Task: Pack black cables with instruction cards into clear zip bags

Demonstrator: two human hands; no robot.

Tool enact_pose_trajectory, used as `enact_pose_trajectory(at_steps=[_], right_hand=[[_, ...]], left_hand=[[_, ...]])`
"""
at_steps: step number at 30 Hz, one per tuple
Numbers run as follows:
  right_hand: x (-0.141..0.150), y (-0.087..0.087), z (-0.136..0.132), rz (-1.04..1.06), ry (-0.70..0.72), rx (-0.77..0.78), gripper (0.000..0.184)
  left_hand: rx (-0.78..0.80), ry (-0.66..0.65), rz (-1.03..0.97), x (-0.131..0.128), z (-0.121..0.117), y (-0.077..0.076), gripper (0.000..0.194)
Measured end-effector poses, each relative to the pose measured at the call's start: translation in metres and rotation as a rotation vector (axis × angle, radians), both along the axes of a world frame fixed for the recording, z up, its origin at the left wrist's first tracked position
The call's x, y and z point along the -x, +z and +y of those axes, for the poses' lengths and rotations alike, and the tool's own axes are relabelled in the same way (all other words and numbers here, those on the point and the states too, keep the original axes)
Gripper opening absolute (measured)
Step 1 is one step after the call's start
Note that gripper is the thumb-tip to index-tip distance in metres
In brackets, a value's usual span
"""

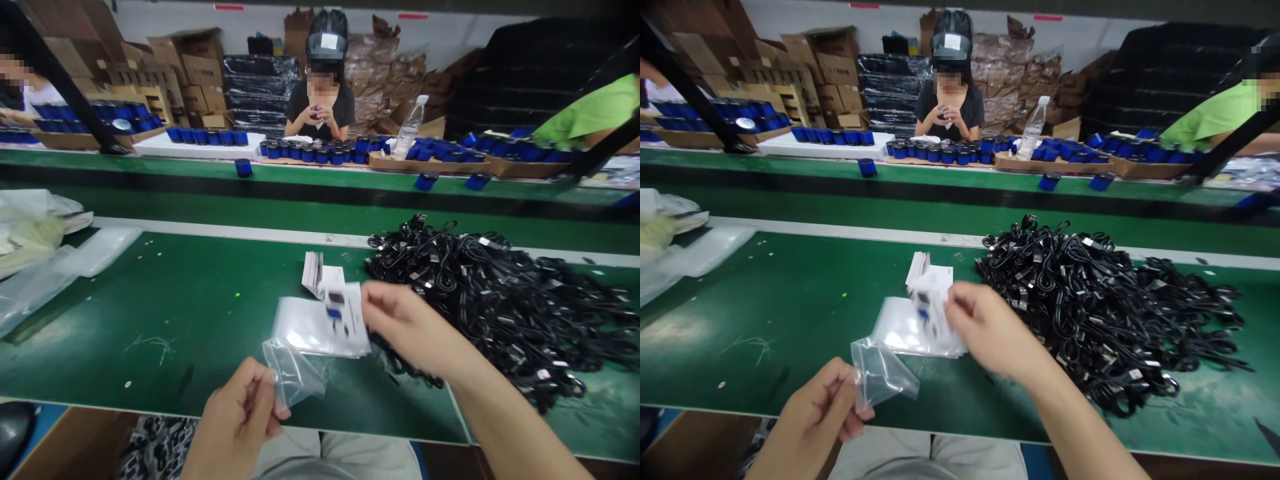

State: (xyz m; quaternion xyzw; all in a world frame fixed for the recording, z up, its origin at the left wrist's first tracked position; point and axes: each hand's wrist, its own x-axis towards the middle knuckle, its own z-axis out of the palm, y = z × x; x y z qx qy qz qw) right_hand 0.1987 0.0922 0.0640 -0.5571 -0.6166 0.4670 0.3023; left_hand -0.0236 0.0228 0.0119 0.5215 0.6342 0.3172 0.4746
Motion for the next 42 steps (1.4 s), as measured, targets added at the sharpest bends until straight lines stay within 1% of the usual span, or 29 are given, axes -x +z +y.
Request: enact_pose_trajectory(at_steps=[1, 2, 3, 5, 7, 8, 10, 11, 12, 13, 14, 15, 16, 17, 18, 19, 20, 21, 22, 23, 24, 26, 29, 32, 34, 36, 38, 40, 42], right_hand=[[0.004, 0.001, -0.015, -0.010, 0.143, 0.023, 0.025], [0.010, 0.000, -0.029, -0.047, 0.242, 0.043, 0.026], [0.017, -0.002, -0.041, -0.097, 0.295, 0.052, 0.027], [0.033, -0.010, -0.057, -0.180, 0.323, 0.027, 0.026], [0.049, -0.022, -0.067, -0.157, 0.292, -0.006, 0.026], [0.055, -0.029, -0.070, -0.102, 0.244, -0.019, 0.023], [0.066, -0.044, -0.079, 0.061, 0.054, -0.058, 0.010], [0.071, -0.052, -0.084, 0.167, -0.050, -0.070, 0.016], [0.076, -0.059, -0.090, 0.274, -0.130, -0.070, 0.036], [0.080, -0.066, -0.095, 0.373, -0.175, -0.058, 0.054], [0.084, -0.072, -0.100, 0.454, -0.174, -0.016, 0.060], [0.088, -0.077, -0.104, 0.504, -0.147, 0.044, 0.053], [0.089, -0.080, -0.107, 0.515, -0.123, 0.103, 0.040], [0.089, -0.081, -0.108, 0.483, -0.120, 0.125, 0.028], [0.087, -0.081, -0.108, 0.418, -0.138, 0.093, 0.024], [0.084, -0.080, -0.106, 0.339, -0.165, 0.006, 0.024], [0.080, -0.077, -0.104, 0.254, -0.189, -0.130, 0.022], [0.075, -0.075, -0.102, 0.178, -0.200, -0.299, 0.018], [0.071, -0.072, -0.100, 0.117, -0.193, -0.459, 0.014], [0.067, -0.070, -0.098, 0.066, -0.170, -0.586, 0.014], [0.064, -0.068, -0.097, 0.012, -0.140, -0.674, 0.015], [0.061, -0.066, -0.097, -0.132, -0.090, -0.744, 0.018], [0.057, -0.066, -0.102, -0.345, -0.066, -0.699, 0.020], [0.053, -0.065, -0.107, -0.454, -0.052, -0.617, 0.022], [0.049, -0.062, -0.109, -0.493, -0.020, -0.532, 0.021], [0.044, -0.059, -0.109, -0.488, 0.034, -0.422, 0.019], [0.039, -0.058, -0.107, -0.445, 0.085, -0.322, 0.016], [0.036, -0.059, -0.106, -0.399, 0.113, -0.254, 0.016], [0.034, -0.062, -0.106, -0.371, 0.118, -0.224, 0.015]], left_hand=[[-0.006, 0.037, -0.010, 0.000, 0.001, 0.002, 0.031], [-0.032, 0.064, 0.002, 0.000, 0.001, 0.004, 0.030], [-0.073, 0.081, 0.035, 0.000, 0.002, 0.005, 0.028], [-0.184, 0.091, 0.147, -0.001, 0.005, 0.004, 0.026], [-0.289, 0.094, 0.283, -0.003, 0.008, 0.002, 0.024], [-0.326, 0.102, 0.337, -0.004, 0.009, 0.000, 0.024], [-0.381, 0.138, 0.404, -0.004, 0.013, -0.003, 0.024], [-0.401, 0.163, 0.420, -0.005, 0.014, -0.004, 0.025], [-0.417, 0.188, 0.427, -0.004, 0.016, -0.005, 0.026], [-0.429, 0.211, 0.431, -0.004, 0.017, -0.005, 0.027], [-0.435, 0.227, 0.435, -0.004, 0.018, -0.005, 0.027], [-0.437, 0.231, 0.438, -0.003, 0.019, -0.004, 0.027], [-0.434, 0.228, 0.438, -0.003, 0.019, -0.003, 0.027], [-0.429, 0.223, 0.437, -0.002, 0.019, -0.001, 0.026], [-0.427, 0.213, 0.438, -0.002, 0.019, 0.000, 0.025], [-0.431, 0.195, 0.448, -0.001, 0.018, 0.001, 0.024], [-0.445, 0.166, 0.466, -0.001, 0.017, 0.002, 0.023], [-0.475, 0.126, 0.493, -0.001, 0.015, 0.003, 0.021], [-0.521, 0.079, 0.524, -0.002, 0.014, 0.004, 0.019], [-0.577, 0.036, 0.561, -0.003, 0.012, 0.004, 0.018], [-0.633, -0.001, 0.599, -0.004, 0.011, 0.004, 0.017], [-0.735, -0.042, 0.668, -0.009, 0.008, 0.004, 0.018], [-0.833, -0.108, 0.728, -0.016, 0.005, 0.001, 0.021], [-0.891, -0.229, 0.731, -0.020, 0.000, -0.003, 0.022], [-0.906, -0.314, 0.727, -0.021, -0.004, -0.008, 0.021], [-0.901, -0.384, 0.714, -0.020, -0.007, -0.012, 0.020], [-0.878, -0.423, 0.694, -0.019, -0.009, -0.016, 0.019], [-0.860, -0.420, 0.680, -0.017, -0.011, -0.017, 0.018], [-0.848, -0.400, 0.665, -0.016, -0.012, -0.018, 0.015]])
